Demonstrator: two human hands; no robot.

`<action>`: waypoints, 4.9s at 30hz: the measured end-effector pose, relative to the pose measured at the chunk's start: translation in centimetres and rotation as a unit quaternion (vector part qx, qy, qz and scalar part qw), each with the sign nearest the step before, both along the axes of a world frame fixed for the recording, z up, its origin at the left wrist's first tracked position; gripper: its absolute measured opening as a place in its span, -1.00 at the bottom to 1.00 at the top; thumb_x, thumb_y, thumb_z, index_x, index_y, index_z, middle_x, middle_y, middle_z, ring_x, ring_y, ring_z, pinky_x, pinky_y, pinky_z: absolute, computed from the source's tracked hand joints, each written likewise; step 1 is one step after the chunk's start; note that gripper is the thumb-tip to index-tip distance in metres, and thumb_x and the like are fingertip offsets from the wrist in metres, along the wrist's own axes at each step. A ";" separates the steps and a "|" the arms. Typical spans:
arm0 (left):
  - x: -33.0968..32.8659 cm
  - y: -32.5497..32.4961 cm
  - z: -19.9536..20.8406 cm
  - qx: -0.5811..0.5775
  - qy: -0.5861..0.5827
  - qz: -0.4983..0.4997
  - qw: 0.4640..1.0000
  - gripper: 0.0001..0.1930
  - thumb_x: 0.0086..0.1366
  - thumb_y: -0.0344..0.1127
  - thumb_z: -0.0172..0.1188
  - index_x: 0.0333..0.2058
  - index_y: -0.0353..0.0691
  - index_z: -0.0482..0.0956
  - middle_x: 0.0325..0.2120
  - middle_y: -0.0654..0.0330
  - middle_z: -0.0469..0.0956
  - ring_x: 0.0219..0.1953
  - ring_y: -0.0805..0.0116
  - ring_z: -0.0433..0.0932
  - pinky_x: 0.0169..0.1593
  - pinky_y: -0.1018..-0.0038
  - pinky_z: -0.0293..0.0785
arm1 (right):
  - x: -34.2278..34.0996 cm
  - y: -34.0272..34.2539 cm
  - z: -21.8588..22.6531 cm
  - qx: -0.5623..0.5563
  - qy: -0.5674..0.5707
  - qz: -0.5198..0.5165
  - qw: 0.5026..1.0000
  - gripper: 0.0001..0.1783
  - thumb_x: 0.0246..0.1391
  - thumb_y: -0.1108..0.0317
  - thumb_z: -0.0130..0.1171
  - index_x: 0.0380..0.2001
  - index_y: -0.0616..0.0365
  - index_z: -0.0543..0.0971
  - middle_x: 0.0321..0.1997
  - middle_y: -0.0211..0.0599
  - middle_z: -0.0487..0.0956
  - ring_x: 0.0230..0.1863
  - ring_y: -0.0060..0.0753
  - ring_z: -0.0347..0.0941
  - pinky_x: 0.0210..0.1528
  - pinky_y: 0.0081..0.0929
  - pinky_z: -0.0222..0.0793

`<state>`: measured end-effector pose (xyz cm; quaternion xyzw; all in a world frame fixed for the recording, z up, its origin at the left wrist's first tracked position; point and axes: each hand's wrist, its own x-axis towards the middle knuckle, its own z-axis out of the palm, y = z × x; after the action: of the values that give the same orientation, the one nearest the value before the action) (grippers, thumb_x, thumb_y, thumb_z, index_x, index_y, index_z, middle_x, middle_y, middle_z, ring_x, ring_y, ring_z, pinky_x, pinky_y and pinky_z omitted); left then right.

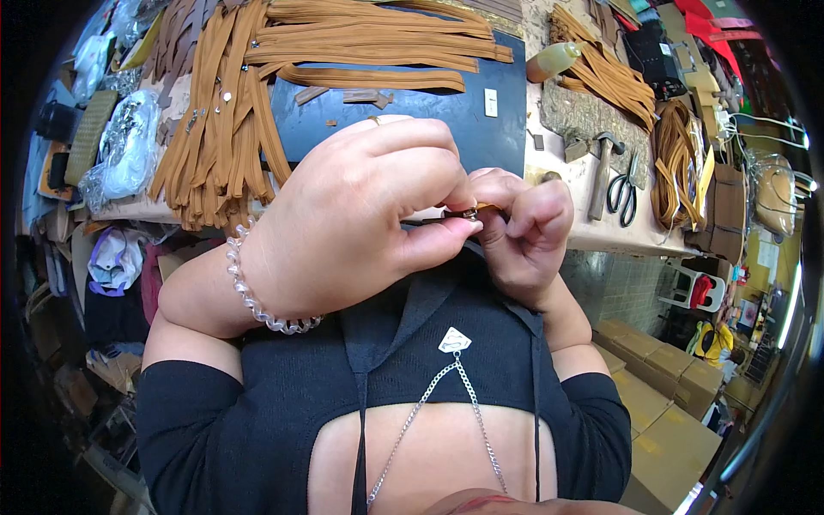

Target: The person assembles leather components by hand, using scissors to trim pieces and applying adhesive from a bottle to join multiple leather strips together at a workshop table.

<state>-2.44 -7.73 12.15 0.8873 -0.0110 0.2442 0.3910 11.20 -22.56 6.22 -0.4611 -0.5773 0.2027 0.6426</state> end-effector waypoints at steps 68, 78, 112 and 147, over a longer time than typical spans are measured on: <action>-0.5 1.0 -0.8 -0.528 0.219 -0.109 0.813 -0.90 0.06 -0.49 0.33 -0.46 -0.34 0.58 -0.47 0.27 0.48 -0.41 0.56 0.43 -0.30 0.64 0.34 | -0.5 -0.3 1.5 -0.028 0.083 0.097 0.992 -0.64 -0.01 0.74 0.11 -0.50 0.08 0.20 -0.48 -0.26 0.38 -0.43 -0.32 0.39 -0.31 -0.43 0.32; -0.4 0.6 -0.7 -0.294 0.094 -0.033 0.951 -0.86 -0.01 -0.49 0.38 -0.54 -0.33 0.56 -0.52 0.23 0.52 -0.42 0.47 0.47 -0.31 0.58 0.35 | -0.8 -0.2 0.9 -0.025 0.066 0.040 0.997 -0.65 0.03 0.75 0.07 -0.44 0.09 0.18 -0.42 -0.25 0.40 -0.36 -0.39 0.40 -0.31 -0.50 0.33; 0.2 1.6 -2.4 -0.460 0.198 -0.053 0.864 -0.92 0.13 -0.47 0.32 -0.40 -0.36 0.62 -0.41 0.24 0.52 -0.38 0.56 0.47 -0.30 0.67 0.38 | -0.8 -0.5 1.7 -0.137 0.136 -0.053 0.980 -0.71 -0.05 0.69 0.26 -0.39 0.15 0.37 -0.37 -0.38 0.41 -0.34 -0.62 0.34 -0.27 -0.69 0.30; -0.1 -0.7 -1.3 0.071 -0.039 0.038 0.996 -0.80 -0.14 -0.46 0.38 -0.47 -0.24 0.56 -0.47 0.17 0.48 -0.40 0.21 0.48 -0.31 0.40 0.41 | -0.4 -0.6 -0.6 -0.107 0.192 0.039 0.975 -0.63 -0.07 0.88 -0.06 -0.35 0.14 0.23 -0.22 -0.14 0.50 -0.20 -0.45 0.46 -0.12 -0.52 0.46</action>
<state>-2.52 -8.46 10.86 0.9023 -0.0098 0.2920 0.3170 10.75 -23.15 5.63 -0.4568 -0.4361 0.3730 0.6797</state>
